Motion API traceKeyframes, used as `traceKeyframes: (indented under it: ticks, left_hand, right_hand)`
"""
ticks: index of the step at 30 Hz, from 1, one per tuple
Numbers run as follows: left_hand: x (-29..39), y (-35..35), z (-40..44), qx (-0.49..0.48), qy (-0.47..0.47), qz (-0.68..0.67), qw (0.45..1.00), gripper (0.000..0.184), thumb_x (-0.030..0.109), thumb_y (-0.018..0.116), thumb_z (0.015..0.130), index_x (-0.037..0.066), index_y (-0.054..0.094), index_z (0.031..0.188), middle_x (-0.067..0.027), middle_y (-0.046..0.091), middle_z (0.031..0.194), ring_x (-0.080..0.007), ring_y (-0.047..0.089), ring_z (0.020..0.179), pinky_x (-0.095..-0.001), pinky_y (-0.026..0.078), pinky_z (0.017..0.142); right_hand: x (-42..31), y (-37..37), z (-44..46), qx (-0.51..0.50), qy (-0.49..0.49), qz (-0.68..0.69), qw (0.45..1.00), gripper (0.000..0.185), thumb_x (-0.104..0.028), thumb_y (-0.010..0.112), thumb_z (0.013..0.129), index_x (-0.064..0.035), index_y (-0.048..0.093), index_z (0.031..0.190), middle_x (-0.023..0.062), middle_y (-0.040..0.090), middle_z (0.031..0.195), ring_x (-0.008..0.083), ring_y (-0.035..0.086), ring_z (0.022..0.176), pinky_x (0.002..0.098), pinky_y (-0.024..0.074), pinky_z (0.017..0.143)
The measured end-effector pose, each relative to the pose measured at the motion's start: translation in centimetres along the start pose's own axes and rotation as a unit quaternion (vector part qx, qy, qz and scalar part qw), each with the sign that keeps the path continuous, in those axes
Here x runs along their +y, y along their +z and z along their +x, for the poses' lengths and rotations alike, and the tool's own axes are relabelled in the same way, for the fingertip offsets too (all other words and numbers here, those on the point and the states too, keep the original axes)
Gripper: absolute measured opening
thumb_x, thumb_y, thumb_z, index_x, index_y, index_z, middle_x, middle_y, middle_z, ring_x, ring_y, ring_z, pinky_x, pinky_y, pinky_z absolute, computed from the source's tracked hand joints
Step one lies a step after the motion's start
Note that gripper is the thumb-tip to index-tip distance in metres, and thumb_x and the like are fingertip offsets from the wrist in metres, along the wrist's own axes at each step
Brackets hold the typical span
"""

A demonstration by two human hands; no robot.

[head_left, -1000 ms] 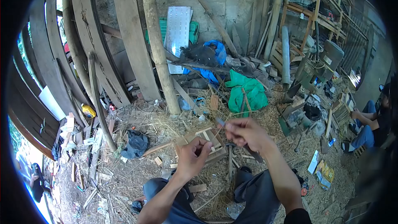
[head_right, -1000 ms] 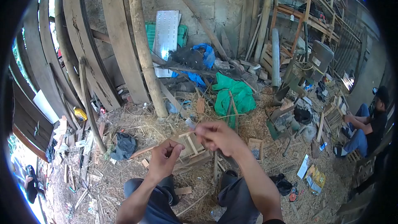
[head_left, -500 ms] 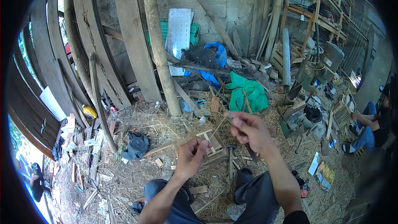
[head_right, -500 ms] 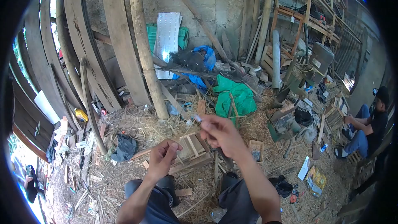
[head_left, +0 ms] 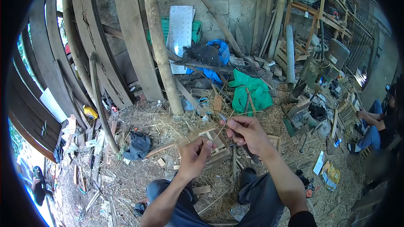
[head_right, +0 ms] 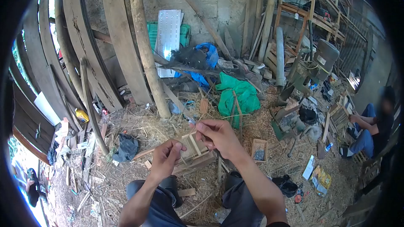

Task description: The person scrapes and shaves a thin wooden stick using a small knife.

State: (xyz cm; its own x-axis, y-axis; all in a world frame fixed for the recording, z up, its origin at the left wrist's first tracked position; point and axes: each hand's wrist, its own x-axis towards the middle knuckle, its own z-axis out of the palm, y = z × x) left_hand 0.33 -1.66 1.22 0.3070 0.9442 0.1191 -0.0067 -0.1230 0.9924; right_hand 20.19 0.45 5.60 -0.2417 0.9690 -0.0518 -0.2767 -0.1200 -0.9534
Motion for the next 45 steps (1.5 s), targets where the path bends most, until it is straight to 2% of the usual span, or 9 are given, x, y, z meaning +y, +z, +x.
traceKeyframes:
  ticks: [4, 6, 9, 10, 26, 28, 38, 43, 45]
  left_hand:
    - [-0.2, -0.1, 0.1, 0.001, 0.020, 0.003, 1.000, 0.024, 0.021, 0.048, 0.099, 0.001, 0.059, 0.092, 0.0039, 0.046, 0.062, -0.0030, 0.041, 0.055, -0.0206, 0.033, 0.050]
    - [0.2, -0.2, 0.2, 0.006, 0.004, 0.007, 1.000, 0.024, 0.021, 0.048, 0.098, 0.001, 0.059, 0.092, 0.0038, 0.047, 0.062, -0.0030, 0.042, 0.055, -0.0207, 0.034, 0.051]
    - [-0.1, -0.2, 0.1, 0.012, -0.006, 0.017, 1.000, 0.024, 0.021, 0.048, 0.098, 0.001, 0.059, 0.092, 0.0037, 0.047, 0.062, -0.0031, 0.042, 0.055, -0.0208, 0.034, 0.051]
    - [-0.2, -0.3, 0.1, 0.016, 0.004, 0.026, 1.000, 0.024, 0.021, 0.049, 0.098, 0.001, 0.059, 0.091, 0.0037, 0.047, 0.062, -0.0030, 0.041, 0.055, -0.0209, 0.034, 0.051]
    - [-0.6, -0.6, 0.6, 0.020, -0.007, -0.015, 1.000, 0.025, 0.021, 0.048, 0.098, 0.001, 0.060, 0.091, 0.0042, 0.044, 0.057, -0.0023, 0.038, 0.050, -0.0212, 0.031, 0.046]
    - [-0.6, -0.1, 0.8, 0.020, 0.021, -0.012, 0.999, 0.028, 0.026, 0.045, 0.100, 0.001, 0.054, 0.092, 0.0071, 0.035, 0.057, -0.0006, 0.026, 0.047, -0.0209, 0.020, 0.042]
    - [0.3, -0.1, 0.6, 0.015, 0.029, 0.041, 0.999, 0.026, 0.025, 0.047, 0.099, 0.002, 0.058, 0.093, 0.0072, 0.037, 0.058, -0.0011, 0.030, 0.049, -0.0202, 0.024, 0.045]
    - [-0.3, 0.0, 0.4, 0.020, 0.029, 0.038, 0.999, 0.025, 0.023, 0.046, 0.099, 0.002, 0.058, 0.092, 0.0073, 0.036, 0.056, -0.0017, 0.031, 0.050, -0.0206, 0.026, 0.046]
    - [-0.2, 0.0, 0.2, 0.020, 0.025, 0.050, 0.998, 0.025, 0.023, 0.046, 0.099, 0.002, 0.058, 0.091, 0.0073, 0.036, 0.056, -0.0017, 0.031, 0.049, -0.0208, 0.026, 0.046]
  right_hand:
    - [0.7, -0.1, 0.0, -0.105, 0.019, -0.150, 0.983, 0.023, -0.021, 0.057, 0.093, 0.0010, 0.064, 0.096, 0.0006, 0.059, 0.070, 0.0033, 0.040, 0.049, 0.0193, 0.0296, 0.043]
    - [0.8, 0.3, 0.0, -0.028, -0.011, -0.085, 0.996, 0.022, -0.020, 0.057, 0.094, 0.0008, 0.064, 0.097, 0.0016, 0.058, 0.070, 0.0021, 0.039, 0.049, 0.0176, 0.0285, 0.043]
    - [0.9, 0.7, 0.0, -0.029, 0.000, -0.015, 0.999, 0.021, -0.019, 0.057, 0.093, 0.0005, 0.065, 0.096, 0.0027, 0.060, 0.071, 0.0023, 0.042, 0.050, 0.0175, 0.0308, 0.043]
    - [1.2, 0.1, 0.2, -0.085, 0.021, -0.132, 0.987, 0.020, -0.017, 0.057, 0.094, 0.0004, 0.065, 0.100, 0.0022, 0.060, 0.071, 0.0027, 0.043, 0.051, 0.0178, 0.0317, 0.044]
    - [1.5, 1.6, 0.1, -0.059, -0.046, -0.211, 0.975, 0.015, -0.010, 0.056, 0.092, 0.0012, 0.066, 0.097, 0.0004, 0.059, 0.069, 0.0031, 0.040, 0.052, 0.0194, 0.0321, 0.046]
    - [1.5, 1.7, 0.2, -0.038, -0.033, -0.127, 0.991, 0.015, -0.010, 0.056, 0.093, 0.0014, 0.066, 0.096, 0.0003, 0.059, 0.069, 0.0033, 0.040, 0.051, 0.0198, 0.0319, 0.045]
    - [1.2, 1.4, 0.3, 0.022, -0.037, -0.138, 0.990, 0.015, -0.010, 0.056, 0.093, 0.0013, 0.066, 0.094, -0.0013, 0.056, 0.068, 0.0034, 0.039, 0.052, 0.0200, 0.0314, 0.046]
    - [2.5, 1.2, 0.5, -0.021, -0.097, -0.273, 0.957, 0.018, -0.013, 0.055, 0.093, 0.0015, 0.065, 0.089, -0.0020, 0.055, 0.066, 0.0026, 0.040, 0.051, 0.0195, 0.0302, 0.045]
    - [1.5, 0.7, 0.8, 0.021, -0.074, -0.205, 0.976, 0.019, -0.013, 0.055, 0.094, 0.0017, 0.065, 0.089, -0.0022, 0.054, 0.066, 0.0024, 0.039, 0.050, 0.0196, 0.0297, 0.045]
